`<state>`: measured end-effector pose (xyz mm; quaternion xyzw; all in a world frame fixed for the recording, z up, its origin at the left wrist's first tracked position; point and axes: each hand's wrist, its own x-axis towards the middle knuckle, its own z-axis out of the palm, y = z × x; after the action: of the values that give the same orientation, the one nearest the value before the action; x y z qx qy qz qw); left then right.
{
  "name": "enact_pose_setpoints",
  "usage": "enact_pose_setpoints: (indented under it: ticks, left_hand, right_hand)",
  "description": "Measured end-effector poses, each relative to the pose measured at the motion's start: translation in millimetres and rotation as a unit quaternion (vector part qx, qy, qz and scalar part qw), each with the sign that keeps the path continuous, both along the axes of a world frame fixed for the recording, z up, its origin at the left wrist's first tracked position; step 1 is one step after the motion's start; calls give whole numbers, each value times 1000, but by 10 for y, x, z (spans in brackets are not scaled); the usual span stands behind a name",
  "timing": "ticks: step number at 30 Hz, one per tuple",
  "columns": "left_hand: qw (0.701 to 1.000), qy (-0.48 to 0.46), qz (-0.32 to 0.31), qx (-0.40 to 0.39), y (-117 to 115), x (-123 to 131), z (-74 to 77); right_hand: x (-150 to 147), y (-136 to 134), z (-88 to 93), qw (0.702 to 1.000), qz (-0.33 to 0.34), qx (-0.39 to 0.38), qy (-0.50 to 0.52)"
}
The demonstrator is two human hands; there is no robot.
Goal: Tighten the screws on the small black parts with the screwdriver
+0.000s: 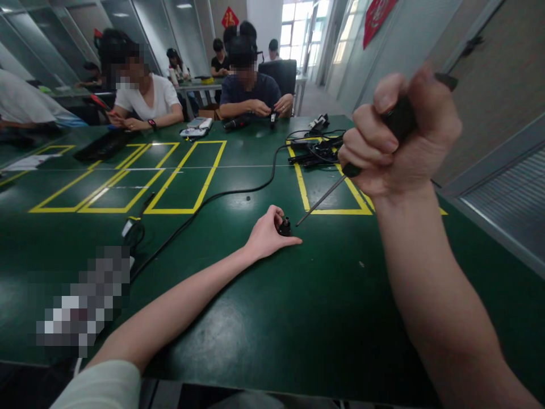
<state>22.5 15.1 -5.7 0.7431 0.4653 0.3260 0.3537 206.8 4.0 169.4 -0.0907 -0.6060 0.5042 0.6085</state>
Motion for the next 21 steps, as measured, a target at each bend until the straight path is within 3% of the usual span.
enact_pose_setpoints:
  ticks: [7,11,15,21]
  left_hand:
    - [985,-90,-124,-75,69,-73,-10]
    - [986,-85,-109,-92,95,-96,-47]
    - [989,-93,-93,-75,76,-86,-71]
    - [997,-27,-67,4,33,-62,-65]
  right_hand:
    - [-124,-103,2,1000,15,-16,-9]
    - [-223,-119,-24,999,3,-19,-31]
    - [-313,-67,-110,999,37,-14,-27]
    - [-366,-22,-202,999,34,-21,-6]
